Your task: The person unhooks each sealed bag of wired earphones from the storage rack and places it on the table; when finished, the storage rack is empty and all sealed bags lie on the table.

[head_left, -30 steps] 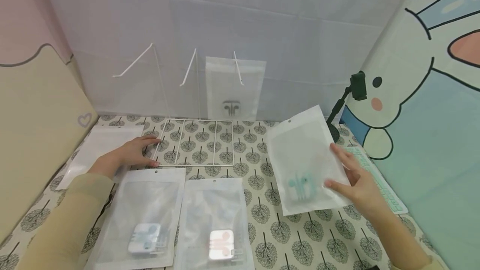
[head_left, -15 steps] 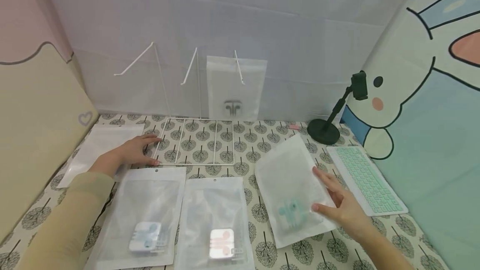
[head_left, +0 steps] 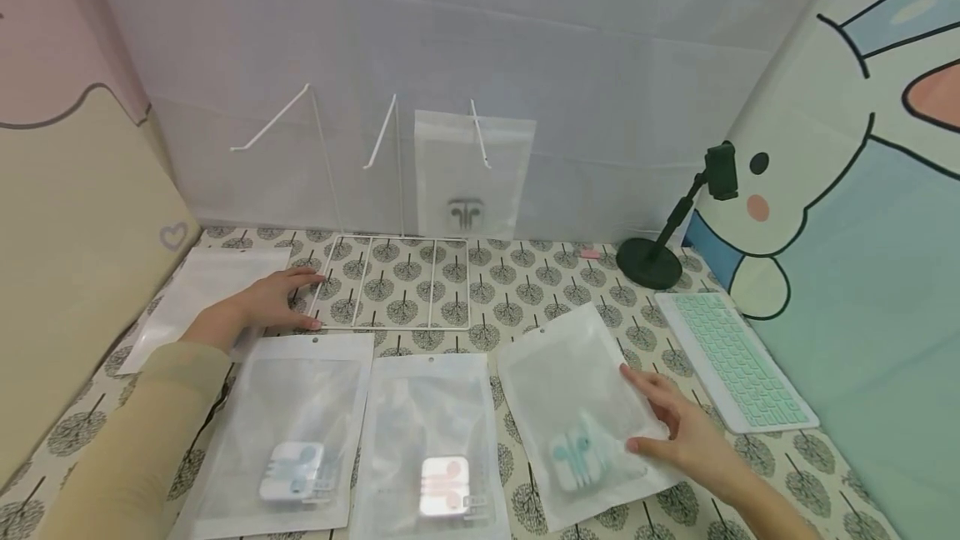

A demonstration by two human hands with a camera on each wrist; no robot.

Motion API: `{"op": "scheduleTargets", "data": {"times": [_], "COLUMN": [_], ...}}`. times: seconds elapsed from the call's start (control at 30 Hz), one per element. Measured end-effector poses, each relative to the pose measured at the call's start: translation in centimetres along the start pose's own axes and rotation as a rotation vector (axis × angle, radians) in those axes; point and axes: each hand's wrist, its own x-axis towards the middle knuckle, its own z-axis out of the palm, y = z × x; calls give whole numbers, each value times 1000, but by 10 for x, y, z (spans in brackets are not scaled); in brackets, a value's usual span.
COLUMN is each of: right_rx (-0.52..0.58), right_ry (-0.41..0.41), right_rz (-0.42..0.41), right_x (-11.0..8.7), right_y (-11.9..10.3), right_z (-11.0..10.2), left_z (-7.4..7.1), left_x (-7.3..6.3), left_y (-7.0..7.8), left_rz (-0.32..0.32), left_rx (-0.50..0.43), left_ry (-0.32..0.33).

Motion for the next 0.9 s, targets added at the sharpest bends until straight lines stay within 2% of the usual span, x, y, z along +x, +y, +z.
{"op": "scheduleTargets", "data": {"times": [0.17,0.43,0.53,0.63,0.9], "right_rx": [-41,-135,-225,-343,-451], "right_ry": [-59,-208,-211,-176,-162], "right_rz": [-15,64,55,19,-11], "right_x": [-2,5,7,8,9], "right_y": [8,24,29,31,31], "right_z": [-6,-8,-4,2,12], "left_z": [0,0,0,0,1], "left_x": [1,1,0,1,1], "left_y": [-1,-2,-1,-1,0], "left_rz": [-5,-12,-12,-18,-22], "left_rx": [2,4,0,-7,-7], "left_ry": [-3,-6,-5,-6,-8]}}
